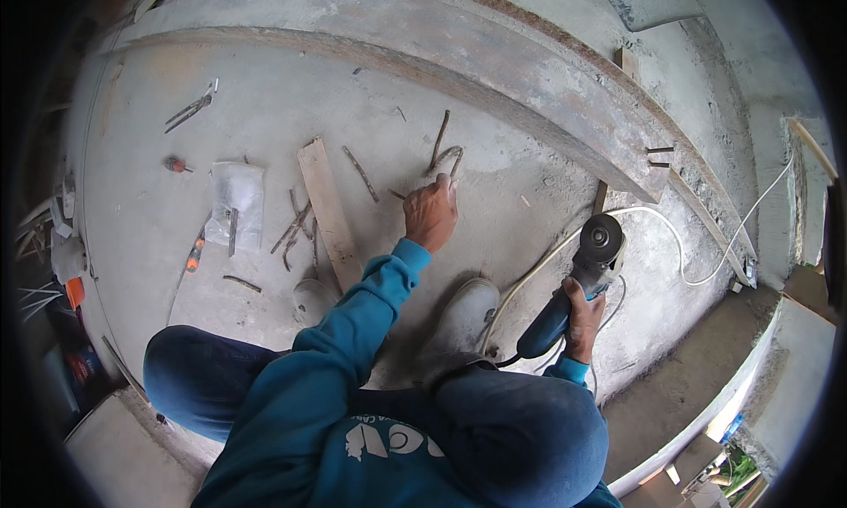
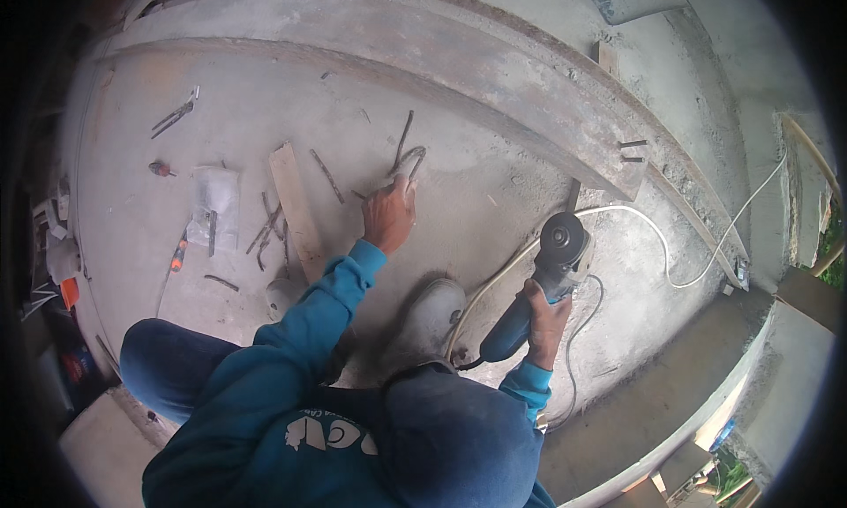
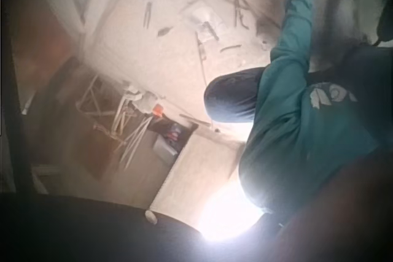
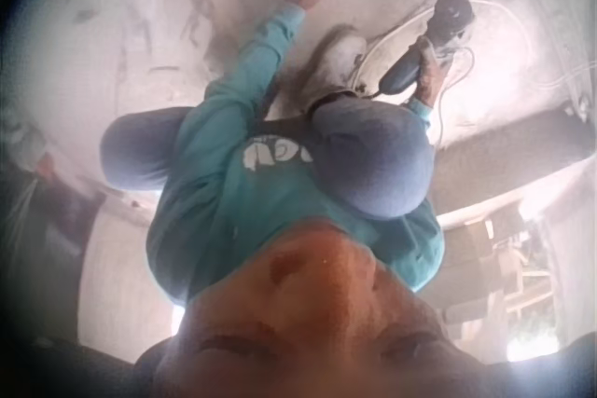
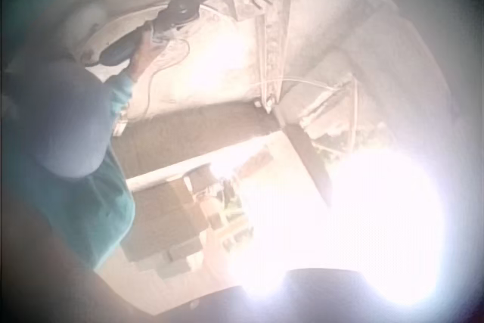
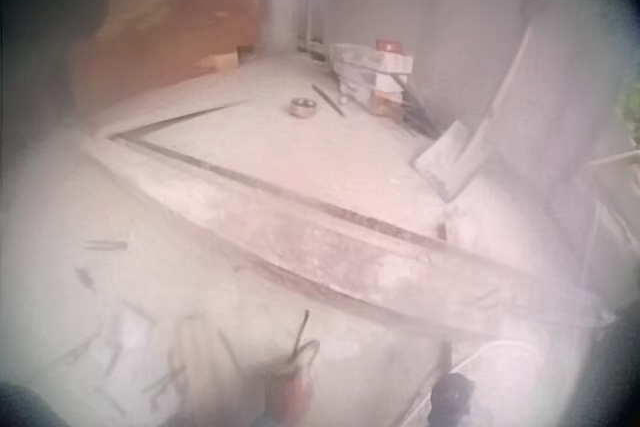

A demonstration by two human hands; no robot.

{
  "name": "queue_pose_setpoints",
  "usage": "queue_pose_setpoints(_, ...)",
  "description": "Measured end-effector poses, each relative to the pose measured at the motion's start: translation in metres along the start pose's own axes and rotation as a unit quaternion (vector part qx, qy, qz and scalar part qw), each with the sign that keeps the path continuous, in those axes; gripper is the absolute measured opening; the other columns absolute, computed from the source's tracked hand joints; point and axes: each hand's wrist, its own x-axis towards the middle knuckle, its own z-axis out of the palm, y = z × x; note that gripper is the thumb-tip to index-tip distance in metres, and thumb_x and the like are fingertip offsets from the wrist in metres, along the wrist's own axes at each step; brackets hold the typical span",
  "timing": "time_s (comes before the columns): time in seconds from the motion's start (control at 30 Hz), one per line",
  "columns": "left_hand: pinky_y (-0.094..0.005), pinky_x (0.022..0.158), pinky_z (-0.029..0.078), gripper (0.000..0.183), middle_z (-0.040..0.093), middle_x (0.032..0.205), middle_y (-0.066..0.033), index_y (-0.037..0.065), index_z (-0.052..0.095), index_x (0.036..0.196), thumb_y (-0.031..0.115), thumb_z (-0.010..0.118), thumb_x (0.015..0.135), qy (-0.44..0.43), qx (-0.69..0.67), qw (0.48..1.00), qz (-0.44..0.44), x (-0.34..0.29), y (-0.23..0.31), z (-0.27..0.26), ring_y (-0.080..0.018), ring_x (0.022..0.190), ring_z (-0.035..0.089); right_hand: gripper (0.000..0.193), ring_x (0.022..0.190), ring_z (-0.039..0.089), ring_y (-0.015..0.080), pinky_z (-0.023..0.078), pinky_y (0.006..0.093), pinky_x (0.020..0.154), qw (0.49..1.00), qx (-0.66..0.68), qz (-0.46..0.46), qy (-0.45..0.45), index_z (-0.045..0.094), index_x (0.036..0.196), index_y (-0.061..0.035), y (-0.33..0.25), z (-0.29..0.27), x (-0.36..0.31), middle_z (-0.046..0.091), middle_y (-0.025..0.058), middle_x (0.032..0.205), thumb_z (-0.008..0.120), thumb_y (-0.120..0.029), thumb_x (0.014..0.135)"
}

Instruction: The person uses an angle grinder to cut several metal rods into smaller pieces, then hammers the cut pieces into a concrete surface. The person handles the rods and tools directly, moving between cutting and hammering actions.

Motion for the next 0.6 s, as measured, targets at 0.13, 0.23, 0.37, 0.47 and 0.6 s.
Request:
queue_pose_setpoints(0.13,-0.0451,0.061,0.048,0.032,0.064,0.070,-0.0178,0.002,0.061,0.089,0.032,0.055,0.098,0.019,-0.320,0.941,-0.112,0.030,0.015,-0.068,-0.0298,0.059,0.059,0.048,0.071,0.062,0.0172,0.050,0.0305,0.066,1.000,0.013,0.003,0.008,0.059,0.109,-0.0005,0.007,-0.004,0.006,0.064,0.0072,0.083,0.082,-0.028,0.076)
queue_pose_setpoints(0.23,-0.0397,0.060,0.047,0.038,0.062,0.068,-0.0144,0.000,0.062,0.083,0.036,0.058,0.097,0.152,-0.514,0.831,-0.151,0.034,0.002,-0.086,-0.0228,0.060,0.054,0.051,0.072,0.062,0.0172,0.050,0.0306,0.068,1.000,0.009,-0.003,0.009,0.058,0.112,-0.0002,0.005,-0.001,0.005,0.063,0.0071,0.084,0.082,-0.029,0.077)
queue_pose_setpoints(0.37,-0.0327,0.054,0.042,0.044,0.055,0.063,-0.0081,-0.002,0.060,0.078,0.037,0.059,0.096,0.046,-0.231,0.944,-0.233,0.022,-0.096,-0.051,-0.0140,0.061,0.051,0.054,0.073,0.061,0.0168,0.049,0.0303,0.069,1.000,0.006,-0.019,-0.019,0.058,0.114,0.0000,0.005,0.011,0.006,0.064,0.0073,0.086,0.081,-0.032,0.077)
queue_pose_setpoints(0.47,-0.0297,0.051,0.038,0.045,0.050,0.062,-0.0055,-0.003,0.060,0.075,0.037,0.060,0.096,-0.019,-0.111,0.971,-0.210,0.037,-0.109,-0.076,-0.0094,0.061,0.048,0.054,0.074,0.061,0.0163,0.049,0.0301,0.069,0.999,0.001,-0.008,-0.035,0.058,0.114,0.0002,0.003,0.014,0.009,0.064,0.0072,0.089,0.081,-0.033,0.077)
queue_pose_setpoints(0.6,-0.0231,0.050,0.027,0.038,0.036,0.060,0.0066,0.004,0.060,0.087,0.040,0.058,0.098,0.128,-0.421,0.881,-0.174,0.045,-0.064,-0.138,-0.0036,0.055,0.033,0.054,0.078,0.060,0.0155,0.048,0.0300,0.072,0.999,0.002,-0.023,-0.046,0.059,0.113,0.0005,-0.001,0.019,0.008,0.063,0.0067,0.091,0.081,-0.033,0.078)
